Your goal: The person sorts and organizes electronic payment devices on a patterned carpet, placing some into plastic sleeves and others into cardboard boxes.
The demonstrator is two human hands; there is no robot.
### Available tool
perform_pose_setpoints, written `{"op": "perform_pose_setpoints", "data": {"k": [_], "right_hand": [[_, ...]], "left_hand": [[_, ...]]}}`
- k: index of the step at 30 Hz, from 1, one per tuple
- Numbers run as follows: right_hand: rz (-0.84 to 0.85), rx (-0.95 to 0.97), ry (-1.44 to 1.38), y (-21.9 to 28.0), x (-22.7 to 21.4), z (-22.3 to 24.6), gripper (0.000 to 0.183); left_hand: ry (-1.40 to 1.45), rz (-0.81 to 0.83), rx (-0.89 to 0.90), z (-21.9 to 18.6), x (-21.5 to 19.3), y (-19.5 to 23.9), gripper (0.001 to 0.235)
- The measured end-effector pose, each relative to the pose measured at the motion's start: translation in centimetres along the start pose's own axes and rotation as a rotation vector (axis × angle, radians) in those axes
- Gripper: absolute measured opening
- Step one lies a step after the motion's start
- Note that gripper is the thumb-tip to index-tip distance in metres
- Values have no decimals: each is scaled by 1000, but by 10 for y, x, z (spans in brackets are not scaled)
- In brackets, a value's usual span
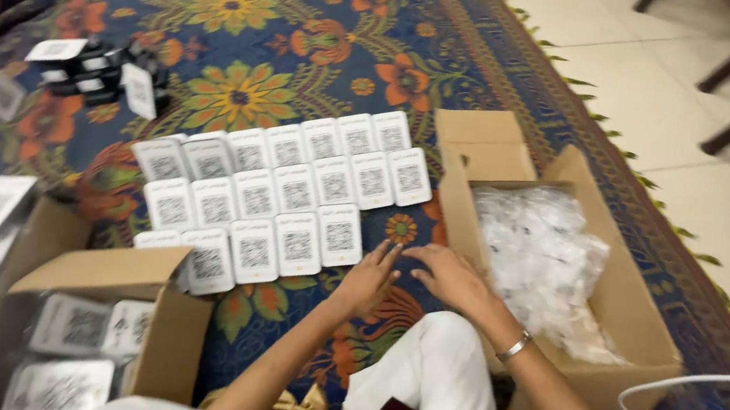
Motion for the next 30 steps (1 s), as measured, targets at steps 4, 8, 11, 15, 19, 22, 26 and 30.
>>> {"op": "perform_pose_setpoints", "data": {"k": [4, 8, 11, 15, 19, 22, 26, 30], "right_hand": [[107, -207, -262, -60, 97, 123, 34], [119, -356, -451, -91, 204, 244, 30], [86, -461, -481, -101, 261, 318, 26], [124, -530, -244, -94, 292, 366, 22], [69, -589, -204, -89, 307, 358, 24], [209, -474, -268, -101, 313, 362, 31], [496, -138, -251, -114, 320, 378, 53], [503, -63, -250, -107, 345, 392, 68]], "left_hand": [[-199, -135, -233, 62, -129, 90, 67], [-402, -466, -554, 134, -240, 202, 54], [-578, -587, -863, 172, -290, 278, 49], [-578, -295, -1287, 224, -293, 357, 57], [-481, 99, -1317, 273, -259, 383, 55], [-425, -114, -1272, 267, -268, 382, 44], [-526, -677, -1317, 246, -308, 414, 32], [-624, -885, -1468, 249, -316, 462, 30]]}}
Point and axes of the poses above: each hand's wrist, its own y-axis away from the middle knuckle, its own x-axis out of the palm, z = x × y, the point moved 7 cm from there along -y, towards the middle knuckle, and after that the axes turned 5 degrees about -z, right-handed, at the moved point
